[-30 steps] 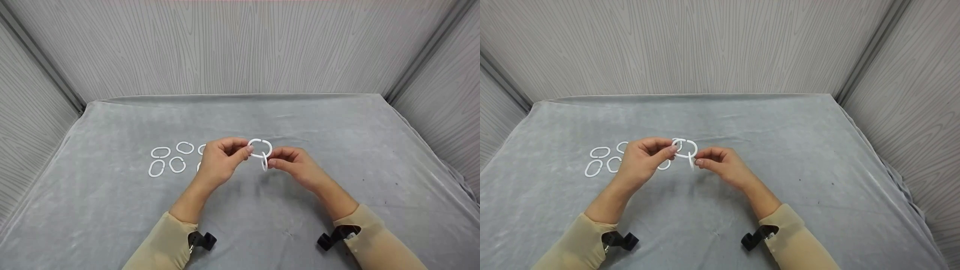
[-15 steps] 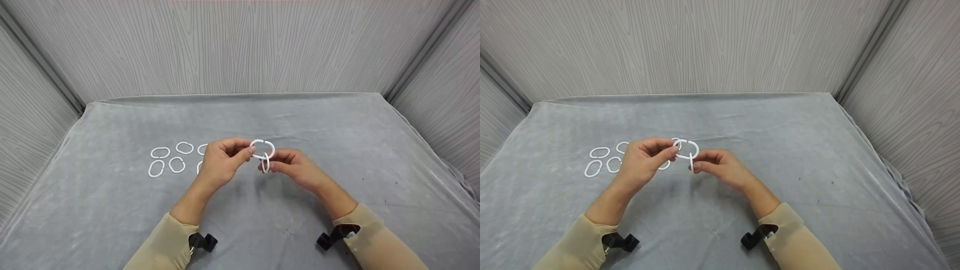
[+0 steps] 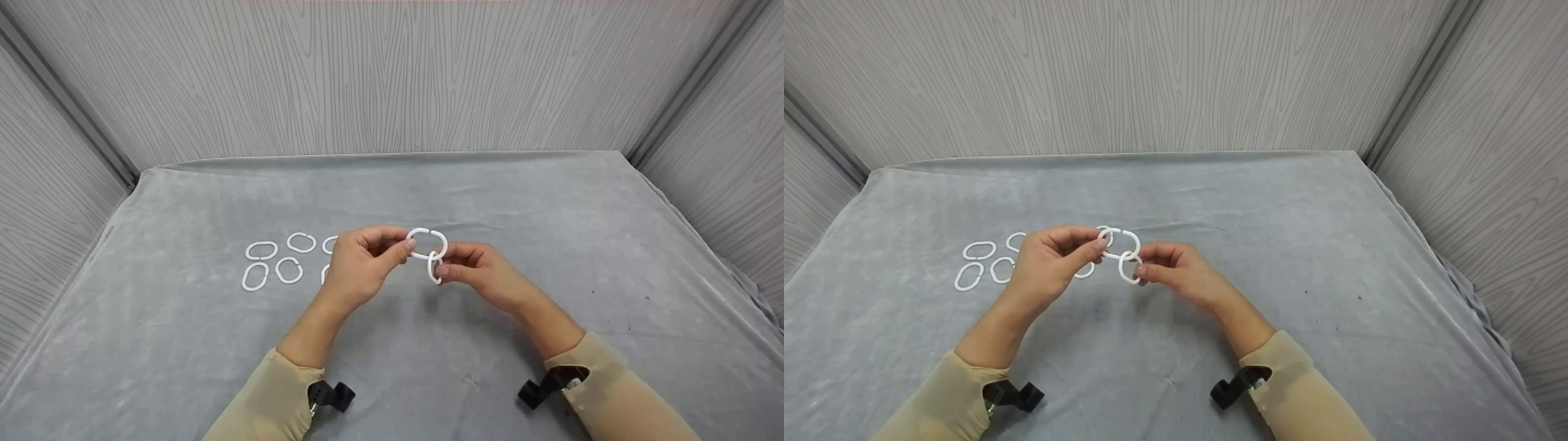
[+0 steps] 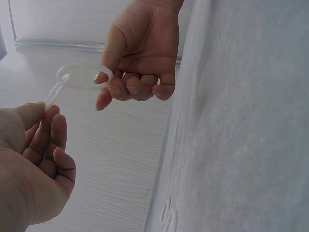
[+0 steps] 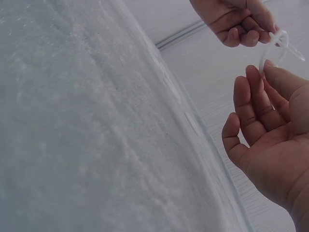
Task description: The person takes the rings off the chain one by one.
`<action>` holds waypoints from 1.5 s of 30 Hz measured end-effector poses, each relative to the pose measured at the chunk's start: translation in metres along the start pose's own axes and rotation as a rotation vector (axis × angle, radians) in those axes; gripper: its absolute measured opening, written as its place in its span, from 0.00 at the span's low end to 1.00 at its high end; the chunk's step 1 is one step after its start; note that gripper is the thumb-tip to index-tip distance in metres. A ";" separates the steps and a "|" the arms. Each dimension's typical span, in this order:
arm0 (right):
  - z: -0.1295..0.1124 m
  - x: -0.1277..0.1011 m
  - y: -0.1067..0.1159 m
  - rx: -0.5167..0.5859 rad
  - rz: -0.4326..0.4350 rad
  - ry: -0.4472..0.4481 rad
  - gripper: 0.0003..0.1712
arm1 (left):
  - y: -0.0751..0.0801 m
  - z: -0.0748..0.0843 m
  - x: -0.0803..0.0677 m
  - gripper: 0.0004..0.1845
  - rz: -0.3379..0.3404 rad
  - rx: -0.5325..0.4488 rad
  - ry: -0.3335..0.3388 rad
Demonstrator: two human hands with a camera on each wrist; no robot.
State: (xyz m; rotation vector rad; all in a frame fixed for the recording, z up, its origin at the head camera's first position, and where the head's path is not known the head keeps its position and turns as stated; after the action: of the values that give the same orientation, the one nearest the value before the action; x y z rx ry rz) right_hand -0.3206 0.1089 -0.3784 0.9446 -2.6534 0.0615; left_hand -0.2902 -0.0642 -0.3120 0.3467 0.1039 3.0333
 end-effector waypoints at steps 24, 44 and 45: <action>0.000 -0.001 0.025 -0.026 0.205 -0.005 0.06 | 0.012 0.001 0.003 0.04 0.045 0.135 -0.047; -0.004 0.000 0.025 -0.076 0.192 0.002 0.18 | 0.007 0.001 0.001 0.04 -0.014 0.204 -0.055; -0.004 0.000 0.025 -0.076 0.191 0.000 0.18 | 0.007 0.000 0.001 0.04 -0.018 0.205 -0.053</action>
State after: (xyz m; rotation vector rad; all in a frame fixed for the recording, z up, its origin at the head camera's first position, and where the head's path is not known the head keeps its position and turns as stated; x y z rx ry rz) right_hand -0.3345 0.1289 -0.3727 0.6660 -2.7168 0.0046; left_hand -0.2917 -0.0712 -0.3111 0.4385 0.4138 2.9986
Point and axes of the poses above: each hand's wrist, its own x-axis towards the middle knuckle, its own y-axis out of the back of the hand, z = x × y, the point moved 10 cm from there along x, towards the middle knuckle, and after that the axes turned 10 degrees about y, right-handed, at the moved point
